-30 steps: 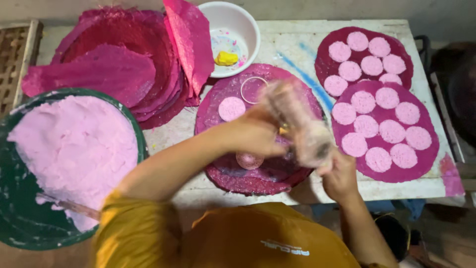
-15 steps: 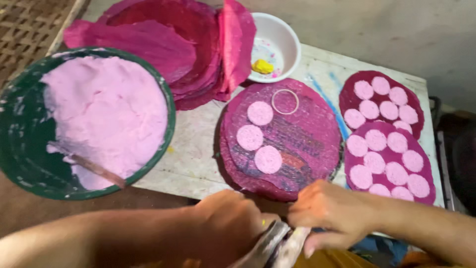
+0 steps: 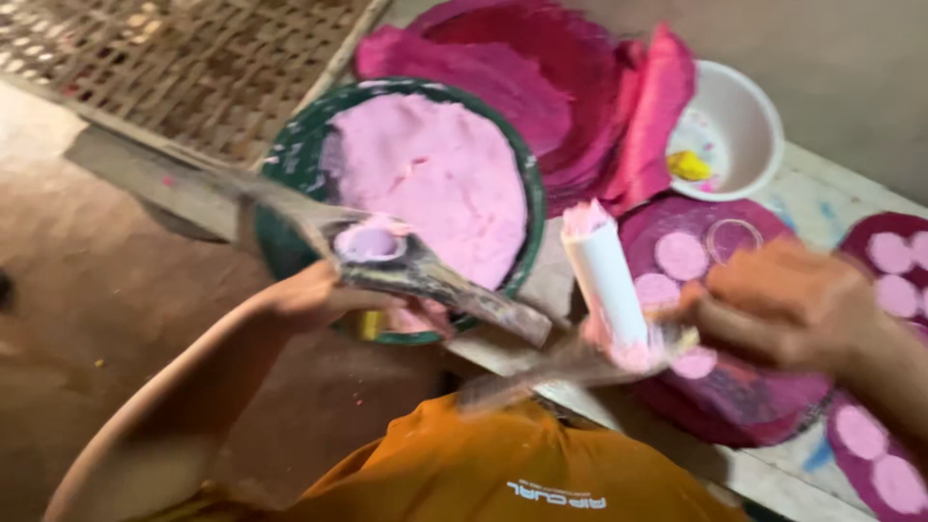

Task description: The person scoops pink powder from a green bucket into a handheld mold using a small stick, presses the mold to form circular pieces, and places them onto trays.

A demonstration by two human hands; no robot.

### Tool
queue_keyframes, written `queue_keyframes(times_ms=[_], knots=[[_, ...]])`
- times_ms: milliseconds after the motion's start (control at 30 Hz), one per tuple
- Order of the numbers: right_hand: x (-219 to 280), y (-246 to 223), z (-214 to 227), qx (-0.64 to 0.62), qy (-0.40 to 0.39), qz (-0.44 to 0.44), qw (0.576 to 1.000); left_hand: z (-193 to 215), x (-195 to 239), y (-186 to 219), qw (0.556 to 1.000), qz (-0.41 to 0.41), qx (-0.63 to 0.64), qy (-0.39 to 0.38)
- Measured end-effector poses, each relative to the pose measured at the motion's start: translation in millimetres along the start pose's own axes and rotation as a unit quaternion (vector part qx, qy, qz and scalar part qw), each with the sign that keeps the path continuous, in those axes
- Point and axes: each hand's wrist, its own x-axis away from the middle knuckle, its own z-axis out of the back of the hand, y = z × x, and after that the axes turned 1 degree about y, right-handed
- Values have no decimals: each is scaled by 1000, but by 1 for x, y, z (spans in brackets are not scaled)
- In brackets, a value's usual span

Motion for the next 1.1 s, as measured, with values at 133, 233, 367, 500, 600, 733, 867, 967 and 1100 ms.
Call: queue_keyframes(times_ms=[133,233,367,500,600,733,867,967,1100], knots=[[-81,48,-13,234,70,119,962,14,21,-48,928,-8,371,0],[-151,27,-48,78,161,-37,983,16,36,-74,921,-123,357,97],[-217,-23,-106,-255,-178,-429,848,41,48,-96,877,-168,58,447],[-257,-94,-199,-269,-154,-122,943,76,59,-117,741,-188,-170,622],[-278,-126,-248,-222,-275,-142,925,87,60,-133,698,-209,-228,646],[-287,-100,-241,-193,-342,-165,905,88,51,-139,673,-250,-234,655],[-277,-32,-182,-205,-280,-96,933,86,49,-132,691,-260,-106,666],[-293,-22,-177,-131,-290,-125,940,82,46,-129,717,-248,15,651],[-335,-55,-240,49,-249,-16,967,82,47,-129,715,-254,-35,650]])
